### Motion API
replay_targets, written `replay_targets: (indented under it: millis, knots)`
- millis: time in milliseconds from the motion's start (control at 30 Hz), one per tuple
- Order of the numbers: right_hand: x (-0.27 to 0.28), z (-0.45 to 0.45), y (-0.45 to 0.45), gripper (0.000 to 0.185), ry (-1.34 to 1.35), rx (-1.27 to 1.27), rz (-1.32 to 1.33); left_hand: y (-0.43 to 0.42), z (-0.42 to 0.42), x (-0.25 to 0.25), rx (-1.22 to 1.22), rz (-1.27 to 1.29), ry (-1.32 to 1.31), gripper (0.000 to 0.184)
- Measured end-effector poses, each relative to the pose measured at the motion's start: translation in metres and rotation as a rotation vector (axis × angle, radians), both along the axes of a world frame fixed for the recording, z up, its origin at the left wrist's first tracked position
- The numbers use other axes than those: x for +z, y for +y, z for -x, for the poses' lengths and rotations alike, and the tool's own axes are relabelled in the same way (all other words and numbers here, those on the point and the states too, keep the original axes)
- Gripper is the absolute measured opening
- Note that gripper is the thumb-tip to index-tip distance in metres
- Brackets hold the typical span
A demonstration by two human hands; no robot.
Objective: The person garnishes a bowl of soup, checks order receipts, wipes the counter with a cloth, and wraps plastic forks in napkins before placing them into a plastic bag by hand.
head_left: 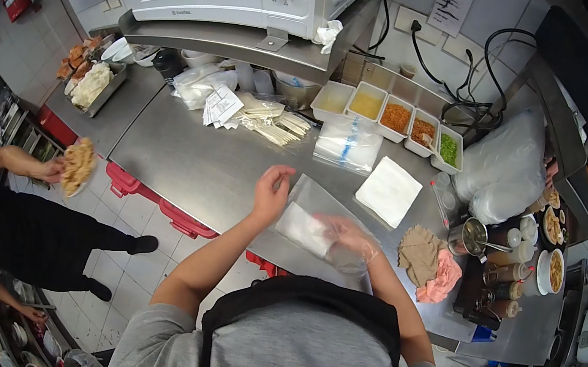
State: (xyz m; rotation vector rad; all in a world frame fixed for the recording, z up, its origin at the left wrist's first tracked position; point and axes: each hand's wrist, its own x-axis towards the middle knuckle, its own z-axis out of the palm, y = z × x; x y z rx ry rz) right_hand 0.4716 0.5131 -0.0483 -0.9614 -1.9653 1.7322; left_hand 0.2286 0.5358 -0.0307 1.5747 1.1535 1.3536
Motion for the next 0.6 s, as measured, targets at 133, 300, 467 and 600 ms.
replay_targets:
  millis: [133,300,467,600]
  knots:
    - [-0.009,-0.004,-0.005,0.066,-0.006,-0.191,-0.104,-0.033,-0.031,0.010,-0.353,-0.287,0.649,0.043]
    - [0.011,-0.042,-0.038,0.073,0.103,-0.353,0.258,-0.035,-0.051,-0.009,-0.295,-0.083,1.032,0.056]
    - [0.034,-0.060,-0.069,0.077,0.384,-0.456,0.670,-0.035,-0.056,-0.007,-0.296,-0.023,1.164,0.059]
    - [0.029,-0.062,-0.085,0.080,0.235,-0.617,0.487,-0.036,-0.058,-0.005,-0.293,0.020,1.171,0.061]
